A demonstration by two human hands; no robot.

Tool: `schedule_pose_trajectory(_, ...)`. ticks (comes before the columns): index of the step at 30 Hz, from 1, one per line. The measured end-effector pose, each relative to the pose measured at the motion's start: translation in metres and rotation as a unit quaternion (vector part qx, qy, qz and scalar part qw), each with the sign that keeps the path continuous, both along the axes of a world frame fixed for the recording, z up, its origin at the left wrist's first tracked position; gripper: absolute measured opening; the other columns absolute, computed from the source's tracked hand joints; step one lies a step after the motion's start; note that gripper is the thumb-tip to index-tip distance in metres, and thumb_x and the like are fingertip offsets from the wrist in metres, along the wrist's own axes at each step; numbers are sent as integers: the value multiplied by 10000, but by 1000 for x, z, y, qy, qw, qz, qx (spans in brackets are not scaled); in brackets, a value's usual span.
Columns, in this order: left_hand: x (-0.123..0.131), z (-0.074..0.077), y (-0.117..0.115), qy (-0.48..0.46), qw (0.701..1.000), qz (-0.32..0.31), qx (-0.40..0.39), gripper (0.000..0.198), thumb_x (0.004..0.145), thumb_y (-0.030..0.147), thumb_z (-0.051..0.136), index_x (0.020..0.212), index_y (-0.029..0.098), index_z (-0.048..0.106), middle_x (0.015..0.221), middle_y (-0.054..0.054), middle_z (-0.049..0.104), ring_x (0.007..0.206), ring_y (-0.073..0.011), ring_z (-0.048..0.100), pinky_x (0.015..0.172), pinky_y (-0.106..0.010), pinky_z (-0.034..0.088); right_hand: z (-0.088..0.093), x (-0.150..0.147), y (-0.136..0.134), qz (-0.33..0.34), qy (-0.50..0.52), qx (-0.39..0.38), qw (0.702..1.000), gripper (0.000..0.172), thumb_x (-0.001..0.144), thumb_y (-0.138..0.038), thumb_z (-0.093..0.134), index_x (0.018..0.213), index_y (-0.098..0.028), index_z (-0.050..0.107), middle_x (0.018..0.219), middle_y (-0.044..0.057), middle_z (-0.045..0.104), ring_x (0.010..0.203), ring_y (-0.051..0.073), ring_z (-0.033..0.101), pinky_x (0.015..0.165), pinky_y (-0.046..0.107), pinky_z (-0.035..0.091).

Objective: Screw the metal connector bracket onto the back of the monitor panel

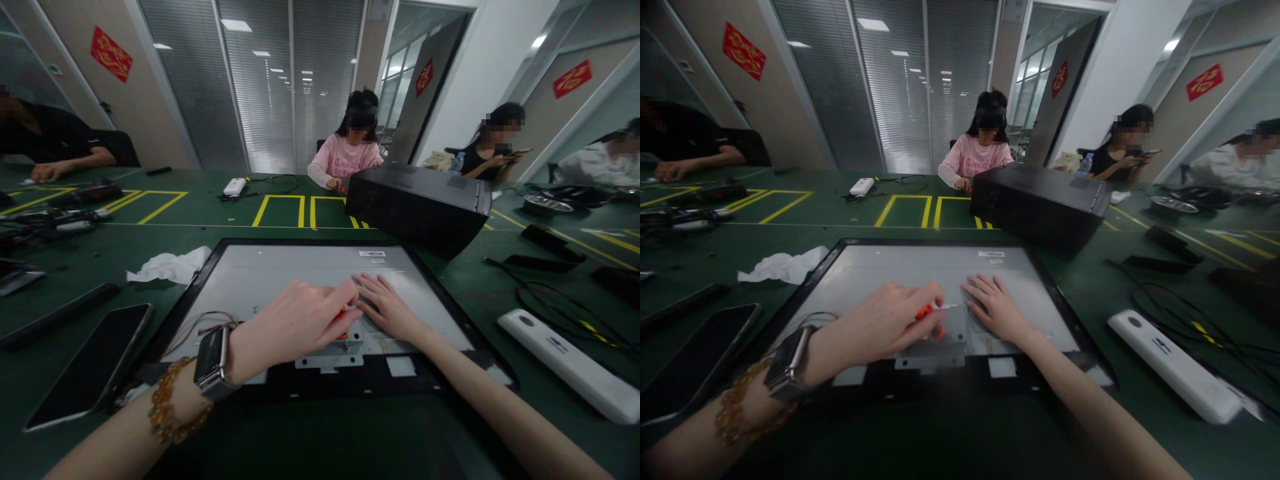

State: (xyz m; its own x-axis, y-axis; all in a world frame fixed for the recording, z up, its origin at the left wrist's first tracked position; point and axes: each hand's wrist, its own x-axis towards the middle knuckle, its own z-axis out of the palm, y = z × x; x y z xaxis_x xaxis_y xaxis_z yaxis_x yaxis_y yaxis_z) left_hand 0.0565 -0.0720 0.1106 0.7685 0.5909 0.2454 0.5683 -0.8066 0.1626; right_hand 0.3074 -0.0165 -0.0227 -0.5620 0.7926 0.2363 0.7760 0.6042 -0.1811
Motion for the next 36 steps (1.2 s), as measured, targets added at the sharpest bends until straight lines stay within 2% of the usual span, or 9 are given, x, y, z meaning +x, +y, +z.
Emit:
schedule_pose_trajectory(4, -2, 7, -1, 24, 999, -17, 16, 178, 950, 335, 405, 936, 186, 499, 684, 18, 611, 531, -136, 528, 505, -264, 332, 1, 0, -1, -3, 6, 2, 1000, 435, 957, -319, 411, 1386, -259, 454, 1469, 87, 436, 1382, 271, 336, 1107, 571, 254)
schedule_pose_trajectory(10, -2, 12, -5, 20, 1000, -21, -1, 131, 847, 216, 424, 948, 167, 491, 945, -46, 613, 641, -133, 545, 566, -269, 401, 0, 1, 0, -4, 2, 9, 1000, 443, 957, -319, 408, 1395, -264, 442, 1463, 90, 443, 1375, 270, 350, 1100, 574, 269)
schedule_pose_trajectory(13, 0, 9, -5, 2, 999, -28, -22, 132, 846, 195, 448, 971, 165, 477, 863, -21, 629, 585, -116, 536, 550, -248, 389, 0, 1, 1, -2, -2, 10, 1000, 439, 958, -318, 408, 1390, -252, 451, 1463, 94, 442, 1376, 274, 347, 1099, 570, 272)
schedule_pose_trajectory(16, 0, 4, -3, -2, 999, -39, 2, 111, 892, 231, 459, 985, 175, 479, 749, 8, 631, 517, -113, 501, 505, -249, 333, 0, 1, 0, -1, 1, 8, 1000, 440, 959, -322, 405, 1390, -253, 449, 1461, 95, 445, 1376, 271, 348, 1100, 569, 269)
schedule_pose_trajectory(21, -1, 4, -3, 23, 998, -51, 36, 211, 952, 371, 470, 831, 199, 488, 642, 40, 587, 502, -110, 473, 486, -268, 275, 1, 1, 0, 0, 4, 8, 1000, 439, 958, -316, 400, 1392, -268, 447, 1471, 85, 434, 1383, 263, 335, 1106, 567, 255)
schedule_pose_trajectory(26, -2, 10, -7, 10, 998, -63, 4, 50, 826, 230, 497, 856, 190, 494, 852, -4, 599, 624, -127, 499, 524, -266, 345, 1, 1, 0, -3, -3, 5, 1000, 440, 964, -321, 388, 1395, -252, 441, 1475, 89, 427, 1384, 269, 334, 1104, 568, 260)
schedule_pose_trajectory(28, -1, 12, -9, 9, 998, -66, -8, 100, 801, 191, 478, 897, 181, 504, 928, -23, 588, 667, -130, 509, 553, -266, 377, 1, 1, 0, -2, -4, 5, 1000, 439, 962, -313, 390, 1391, -240, 447, 1474, 95, 427, 1382, 273, 336, 1102, 572, 263)
schedule_pose_trajectory(32, 0, 10, -10, 13, 999, -45, -14, 137, 848, 186, 454, 976, 167, 500, 944, -32, 589, 638, -125, 508, 565, -267, 385, 1, 0, -1, -3, -8, 4, 1000, 441, 961, -302, 399, 1391, -223, 449, 1468, 105, 432, 1381, 277, 337, 1104, 571, 259)
schedule_pose_trajectory(36, 2, 4, -6, 20, 999, -27, 29, 127, 923, 239, 438, 1003, 157, 491, 930, -45, 612, 579, -125, 506, 520, -276, 343, 3, -1, -1, -4, -9, 6, 1000, 430, 962, -311, 406, 1378, -223, 467, 1458, 105, 447, 1371, 281, 354, 1098, 572, 268)
